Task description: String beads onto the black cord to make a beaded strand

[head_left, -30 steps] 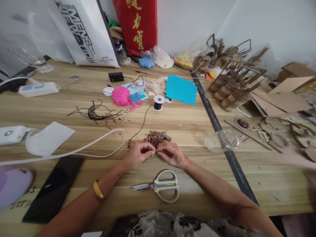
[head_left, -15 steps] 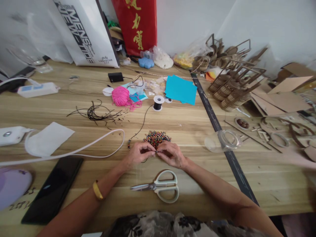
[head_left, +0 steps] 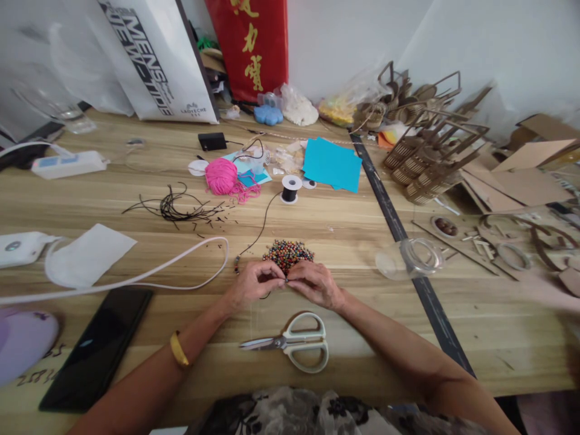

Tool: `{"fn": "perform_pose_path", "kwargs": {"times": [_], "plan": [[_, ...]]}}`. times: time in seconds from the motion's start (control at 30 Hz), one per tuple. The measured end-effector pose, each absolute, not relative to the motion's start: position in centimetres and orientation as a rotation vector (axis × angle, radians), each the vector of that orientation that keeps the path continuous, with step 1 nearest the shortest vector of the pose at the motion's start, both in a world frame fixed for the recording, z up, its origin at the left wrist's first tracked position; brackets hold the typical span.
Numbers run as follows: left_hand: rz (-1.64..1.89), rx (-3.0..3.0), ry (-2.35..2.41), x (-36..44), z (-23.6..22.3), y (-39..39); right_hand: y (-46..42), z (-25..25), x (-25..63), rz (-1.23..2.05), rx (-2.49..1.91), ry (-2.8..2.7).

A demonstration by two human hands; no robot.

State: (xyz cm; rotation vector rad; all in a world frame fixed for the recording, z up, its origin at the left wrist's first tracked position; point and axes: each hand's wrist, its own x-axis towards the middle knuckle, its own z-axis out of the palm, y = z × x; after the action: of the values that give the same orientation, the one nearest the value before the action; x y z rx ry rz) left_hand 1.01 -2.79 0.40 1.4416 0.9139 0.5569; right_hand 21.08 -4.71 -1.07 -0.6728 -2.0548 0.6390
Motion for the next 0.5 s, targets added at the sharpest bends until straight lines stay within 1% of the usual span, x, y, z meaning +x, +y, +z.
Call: {"fn": "perform_pose_path", "kwargs": {"times": [0.33,0.5], "plan": [[0.669,1.392,0.854,0.9,0.8,-2.9,-4.9,-0.5,21.1,0.557,-0.682,-2.089],[0.740,1.380,0.917,0.7,1.6,-2.8,-5.0,-0.6,21.4,0.480,-0.685,-2.102]]}}
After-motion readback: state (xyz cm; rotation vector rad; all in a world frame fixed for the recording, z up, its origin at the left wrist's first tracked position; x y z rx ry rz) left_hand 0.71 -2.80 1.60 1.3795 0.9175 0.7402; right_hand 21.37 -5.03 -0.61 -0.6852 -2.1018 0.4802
